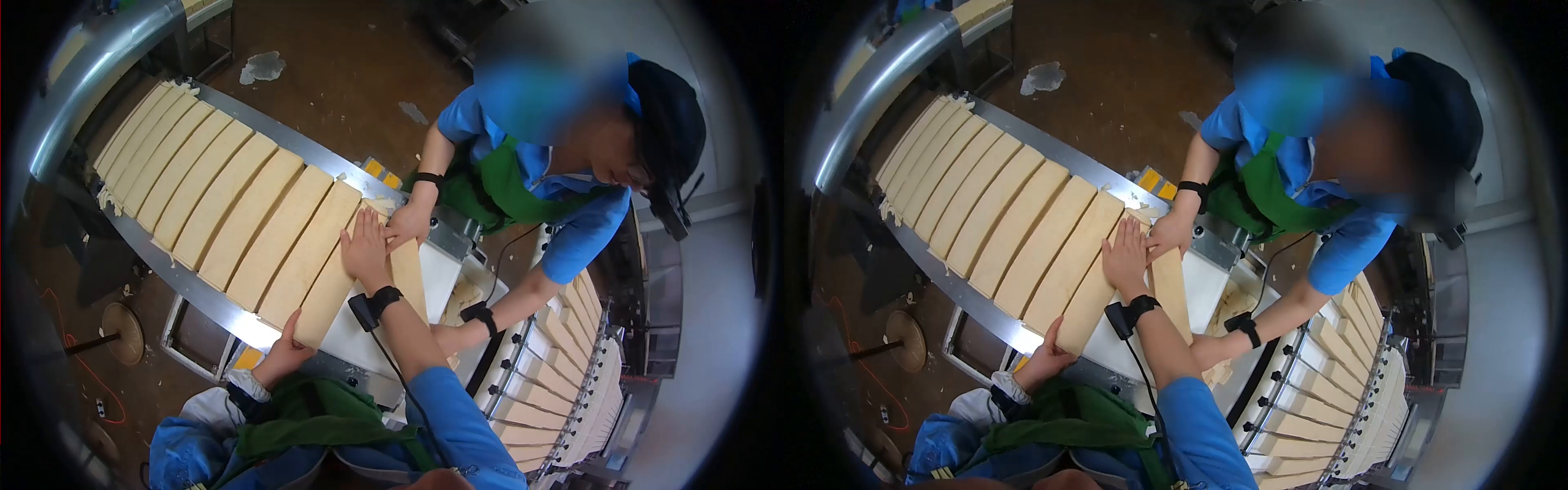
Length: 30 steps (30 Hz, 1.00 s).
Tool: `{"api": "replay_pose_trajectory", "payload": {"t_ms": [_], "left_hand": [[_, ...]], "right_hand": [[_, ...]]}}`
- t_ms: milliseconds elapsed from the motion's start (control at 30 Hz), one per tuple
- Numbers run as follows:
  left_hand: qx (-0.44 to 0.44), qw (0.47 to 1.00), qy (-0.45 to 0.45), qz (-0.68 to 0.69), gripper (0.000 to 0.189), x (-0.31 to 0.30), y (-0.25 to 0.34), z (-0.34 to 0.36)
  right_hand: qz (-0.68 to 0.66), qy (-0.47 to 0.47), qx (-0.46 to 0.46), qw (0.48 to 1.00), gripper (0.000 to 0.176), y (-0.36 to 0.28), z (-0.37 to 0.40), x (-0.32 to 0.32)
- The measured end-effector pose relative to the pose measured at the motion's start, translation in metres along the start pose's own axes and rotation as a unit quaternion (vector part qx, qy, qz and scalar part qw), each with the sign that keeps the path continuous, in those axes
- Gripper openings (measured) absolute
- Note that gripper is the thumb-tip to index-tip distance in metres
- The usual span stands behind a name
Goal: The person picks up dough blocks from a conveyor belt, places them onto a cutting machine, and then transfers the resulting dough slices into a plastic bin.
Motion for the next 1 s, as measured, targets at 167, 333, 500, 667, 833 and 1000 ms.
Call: {"api": "replay_pose_trajectory", "payload": {"t_ms": [167,333,500,667,833,1000], "left_hand": [[-0.05,0.996,-0.034,0.064,0.11,0.007,0.0,-0.004],[-0.104,0.994,0.014,-0.027,0.106,0.021,0.026,-0.006],[-0.048,0.975,-0.04,-0.213,0.107,0.042,0.003,-0.023],[0.049,0.914,-0.107,-0.388,0.106,0.077,0.049,-0.023],[0.096,0.814,-0.052,-0.571,0.103,0.082,0.06,-0.037],[0.144,0.785,-0.001,-0.603,0.082,0.087,0.05,-0.056]], "right_hand": [[0.014,-0.053,0.061,0.997,0.071,0.003,-0.029,-0.03],[0.001,-0.134,0.169,0.977,0.076,0.009,-0.045,-0.048],[0.094,-0.121,0.237,0.959,0.072,0.086,0.01,-0.079],[-0.079,-0.165,0.354,0.917,0.09,0.2,0.12,-0.122],[-0.276,-0.076,0.238,0.928,0.108,0.189,0.233,-0.149],[-0.067,-0.013,0.291,0.954,0.069,0.136,0.302,-0.16]]}}
Point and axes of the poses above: each hand's wrist, its own z-axis away from the middle knuckle, its own x-axis out of the palm, y = z × x, the point moved 6 cm from there along -z, towards the middle knuckle, and after that the axes turned 2 degrees about y, right-handed, at the moved point
